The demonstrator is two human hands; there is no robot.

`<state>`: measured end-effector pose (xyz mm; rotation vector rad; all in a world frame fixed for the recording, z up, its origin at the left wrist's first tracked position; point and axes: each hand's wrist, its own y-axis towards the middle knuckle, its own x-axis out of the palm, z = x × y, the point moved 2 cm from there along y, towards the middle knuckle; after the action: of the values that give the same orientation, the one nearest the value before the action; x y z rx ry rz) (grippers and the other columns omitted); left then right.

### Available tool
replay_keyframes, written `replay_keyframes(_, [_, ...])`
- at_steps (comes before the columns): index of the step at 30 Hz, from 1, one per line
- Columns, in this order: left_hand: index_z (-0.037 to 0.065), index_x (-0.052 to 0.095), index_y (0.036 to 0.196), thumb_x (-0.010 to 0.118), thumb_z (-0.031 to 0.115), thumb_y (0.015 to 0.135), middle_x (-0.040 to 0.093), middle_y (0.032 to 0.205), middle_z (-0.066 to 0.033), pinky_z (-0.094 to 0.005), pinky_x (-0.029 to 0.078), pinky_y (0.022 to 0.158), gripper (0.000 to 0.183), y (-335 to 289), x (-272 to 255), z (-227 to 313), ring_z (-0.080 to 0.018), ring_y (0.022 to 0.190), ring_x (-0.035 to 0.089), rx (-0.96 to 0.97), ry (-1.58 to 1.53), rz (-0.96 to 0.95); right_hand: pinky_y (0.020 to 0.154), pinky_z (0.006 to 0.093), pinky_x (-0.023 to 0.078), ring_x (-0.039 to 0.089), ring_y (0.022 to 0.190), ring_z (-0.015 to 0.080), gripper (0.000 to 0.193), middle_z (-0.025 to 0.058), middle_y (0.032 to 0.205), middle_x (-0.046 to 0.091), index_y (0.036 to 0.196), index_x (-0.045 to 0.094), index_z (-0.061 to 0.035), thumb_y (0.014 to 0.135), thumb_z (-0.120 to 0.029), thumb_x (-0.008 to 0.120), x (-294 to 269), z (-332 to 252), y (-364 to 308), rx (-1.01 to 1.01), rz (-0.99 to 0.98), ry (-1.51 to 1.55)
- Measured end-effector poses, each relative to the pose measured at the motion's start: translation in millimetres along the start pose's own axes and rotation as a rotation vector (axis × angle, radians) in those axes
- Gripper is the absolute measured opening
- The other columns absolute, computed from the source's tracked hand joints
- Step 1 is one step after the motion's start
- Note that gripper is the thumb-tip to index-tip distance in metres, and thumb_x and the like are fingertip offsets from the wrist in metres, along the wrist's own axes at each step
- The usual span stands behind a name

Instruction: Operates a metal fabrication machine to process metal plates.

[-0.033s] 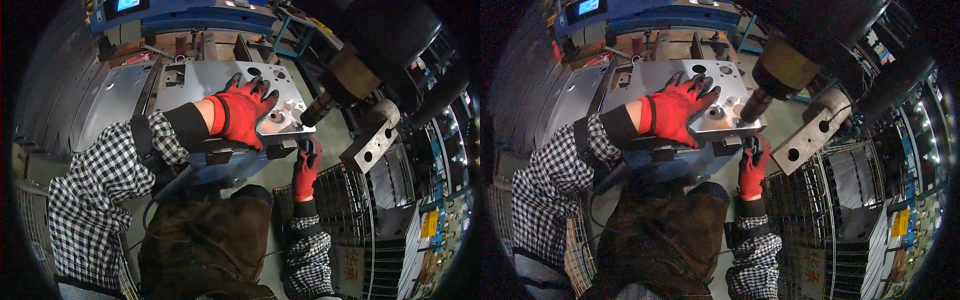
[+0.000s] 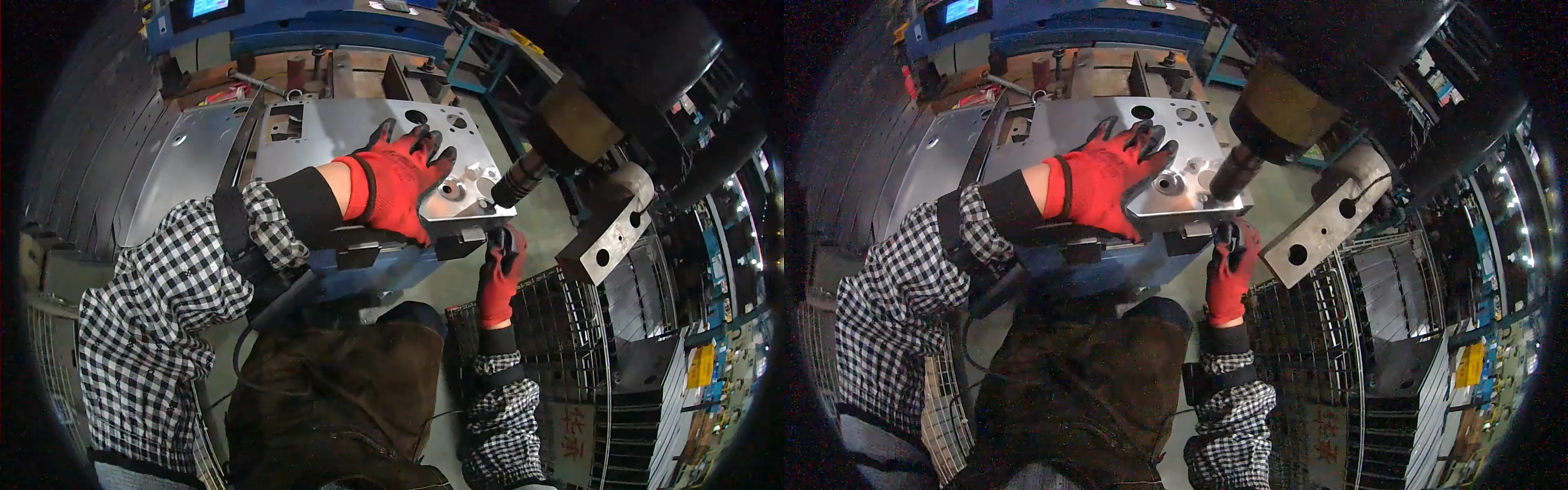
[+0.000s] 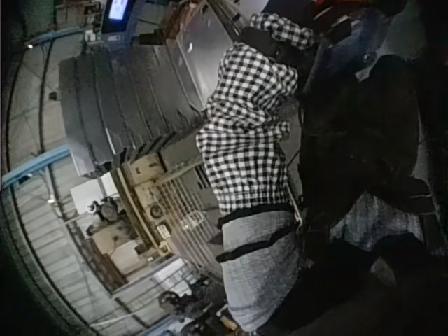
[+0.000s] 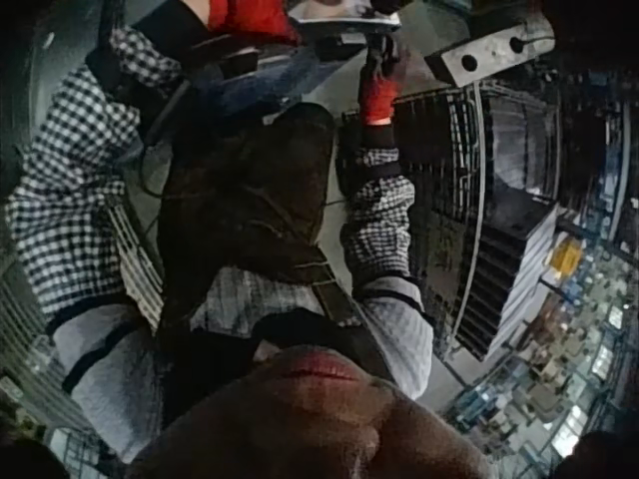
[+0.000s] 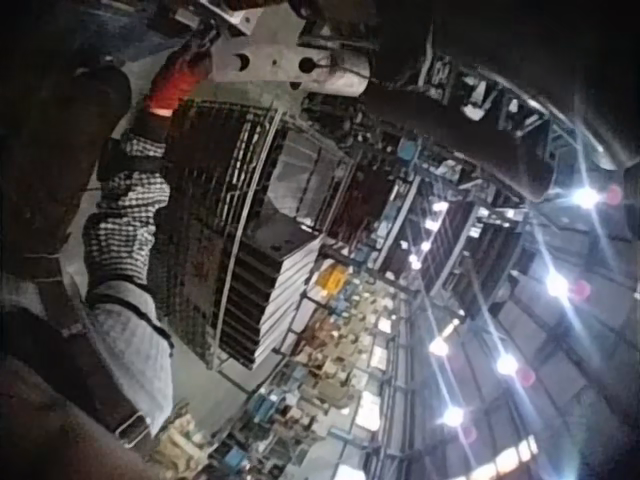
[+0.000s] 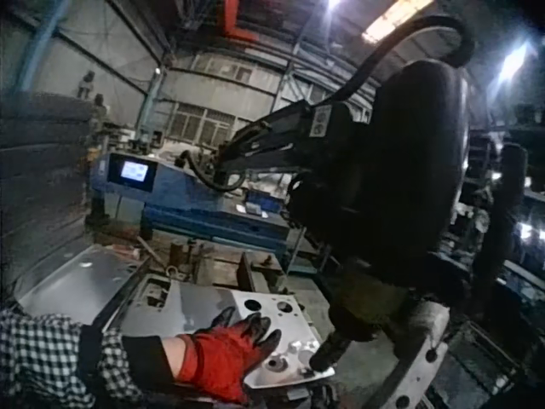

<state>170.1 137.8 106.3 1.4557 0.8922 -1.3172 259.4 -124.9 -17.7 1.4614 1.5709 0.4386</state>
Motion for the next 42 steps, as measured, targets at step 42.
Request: replay_keyframes(42, [0.007,0.020,0.159,0.076,0.072,0.063,0.020,0.160,-0.0322,-0.0709,0.019,0.114,0.129,-2,13,-3,-0.0491,0.149,0.020,0.014,0.077,0.020,0.098,0.0472,0.044,0.056,0.113,0.0394,0.038,0.0199,0.127,0.055,0.128,0.059,-0.0073,0.089,-0.011,0.059,-8,4,5,-0.124,-0.101,-0.256])
